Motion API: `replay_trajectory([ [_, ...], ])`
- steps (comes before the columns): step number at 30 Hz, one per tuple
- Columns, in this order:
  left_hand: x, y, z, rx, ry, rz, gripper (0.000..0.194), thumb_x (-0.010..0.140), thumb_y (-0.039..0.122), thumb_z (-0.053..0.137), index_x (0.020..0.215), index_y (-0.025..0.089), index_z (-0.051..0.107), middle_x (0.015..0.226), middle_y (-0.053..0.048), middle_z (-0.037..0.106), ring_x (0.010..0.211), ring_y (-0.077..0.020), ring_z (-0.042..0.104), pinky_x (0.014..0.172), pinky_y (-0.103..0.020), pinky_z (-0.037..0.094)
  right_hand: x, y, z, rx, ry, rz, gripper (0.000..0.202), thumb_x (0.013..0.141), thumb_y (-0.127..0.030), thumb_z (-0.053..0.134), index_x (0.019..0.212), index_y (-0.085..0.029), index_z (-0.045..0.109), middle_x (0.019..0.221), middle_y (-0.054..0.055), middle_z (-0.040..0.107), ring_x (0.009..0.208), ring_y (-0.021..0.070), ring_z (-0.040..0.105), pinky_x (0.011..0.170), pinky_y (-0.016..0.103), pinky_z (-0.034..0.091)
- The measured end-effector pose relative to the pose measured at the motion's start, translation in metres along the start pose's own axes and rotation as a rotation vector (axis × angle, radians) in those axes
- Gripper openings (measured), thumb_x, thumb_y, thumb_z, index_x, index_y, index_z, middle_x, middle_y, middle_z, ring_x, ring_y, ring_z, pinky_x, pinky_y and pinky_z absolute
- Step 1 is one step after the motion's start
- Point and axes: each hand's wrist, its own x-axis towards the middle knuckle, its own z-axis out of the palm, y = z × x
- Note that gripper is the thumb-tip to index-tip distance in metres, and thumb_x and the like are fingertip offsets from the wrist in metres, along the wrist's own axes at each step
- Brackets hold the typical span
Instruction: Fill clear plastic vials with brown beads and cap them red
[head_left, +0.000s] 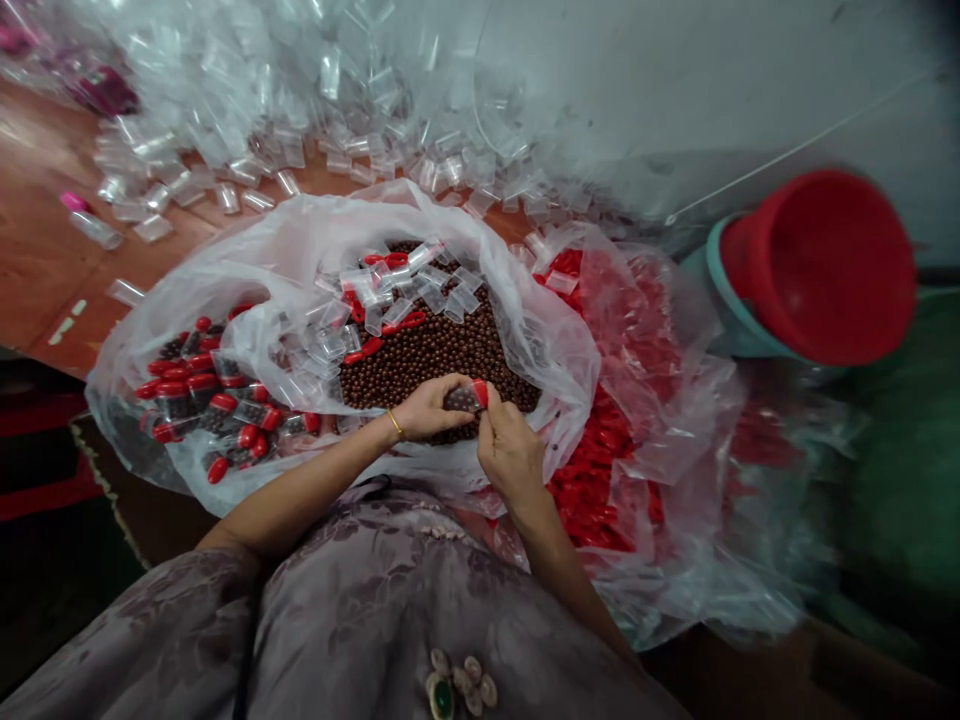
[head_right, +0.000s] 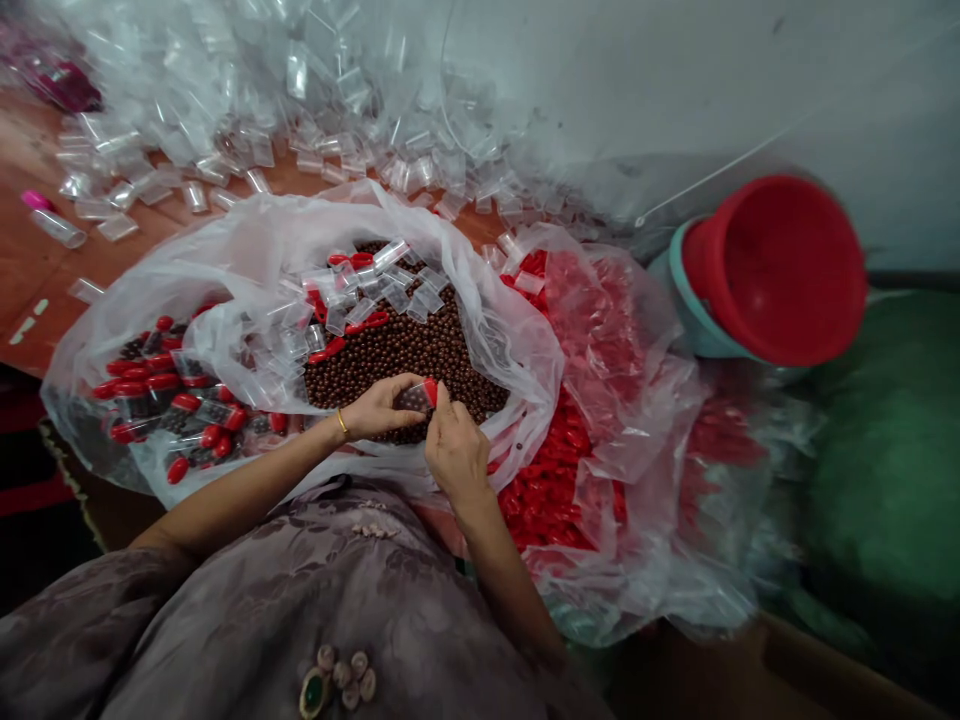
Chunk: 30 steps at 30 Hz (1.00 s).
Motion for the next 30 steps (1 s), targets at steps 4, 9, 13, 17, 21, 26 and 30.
replay_trajectory([
  [4,0.003,-0.004,-0.005,0.078,0.037,-0.036,0.033,0.065,0.025,0.068,0.093,0.011,0.056,0.084,-0.001,0.057,0.077,-0.0119,0.051,0.074,-0.023,0.041,0.005,-0.001,0.001,-0.119,-0.047,-0.058,0.040,0.088,-0.019,0.035,0.123,-0.007,0.050,0.075,0.008,0.060,0.063,0.0164,0.055,0.054,0.026,0.041],
  [9,0.011,-0.006,-0.014,0.044,0.020,0.016,0.034,0.067,0.034,0.067,0.088,0.011,0.054,0.080,0.000,0.053,0.072,-0.0101,0.047,0.070,-0.022,0.041,0.020,0.002,0.008,-0.055,-0.059,-0.068,0.039,0.089,-0.021,0.034,0.124,-0.012,0.049,0.085,0.008,0.062,0.071,0.0171,0.057,0.061,0.027,0.043],
  [13,0.014,-0.007,-0.019,-0.007,-0.036,-0.010,0.038,0.068,0.044,0.065,0.086,0.013,0.050,0.072,0.003,0.049,0.062,-0.0076,0.043,0.060,-0.020,0.038,0.029,0.001,0.027,-0.090,0.083,0.053,0.039,0.089,-0.017,0.031,0.120,-0.011,0.054,0.083,0.010,0.062,0.077,0.0193,0.057,0.070,0.029,0.044],
  [17,-0.002,-0.019,-0.031,0.048,-0.192,-0.167,0.031,0.073,0.041,0.060,0.083,0.015,0.048,0.064,0.005,0.048,0.054,-0.0068,0.041,0.054,-0.020,0.036,0.034,0.023,0.038,-0.075,0.168,0.243,0.039,0.087,-0.018,0.032,0.116,-0.011,0.058,0.083,0.012,0.062,0.077,0.0205,0.057,0.071,0.032,0.044],
  [21,-0.014,-0.032,-0.049,0.389,0.045,-0.279,0.018,0.084,0.032,0.046,0.086,0.015,0.049,0.067,0.003,0.051,0.062,-0.0100,0.047,0.062,-0.022,0.039,0.034,0.058,0.034,0.094,0.241,0.360,0.040,0.083,-0.023,0.036,0.114,-0.013,0.059,0.091,0.012,0.064,0.085,0.0221,0.058,0.078,0.036,0.045],
  [26,0.018,-0.036,-0.056,0.733,0.207,-0.462,0.010,0.083,0.025,0.048,0.083,0.016,0.049,0.070,-0.002,0.056,0.072,-0.0167,0.056,0.070,-0.028,0.042,0.028,0.056,0.038,0.372,0.218,0.454,0.041,0.081,-0.030,0.040,0.113,-0.014,0.060,0.103,0.012,0.065,0.094,0.0215,0.058,0.087,0.038,0.044],
  [30,0.040,-0.038,-0.053,0.416,0.232,-0.380,0.013,0.083,0.027,0.049,0.084,0.015,0.051,0.068,0.001,0.053,0.055,-0.0112,0.052,0.059,-0.025,0.044,0.029,0.038,0.043,0.552,0.200,0.454,0.041,0.081,-0.031,0.042,0.115,-0.016,0.059,0.110,0.009,0.064,0.099,0.0194,0.058,0.092,0.037,0.042],
])
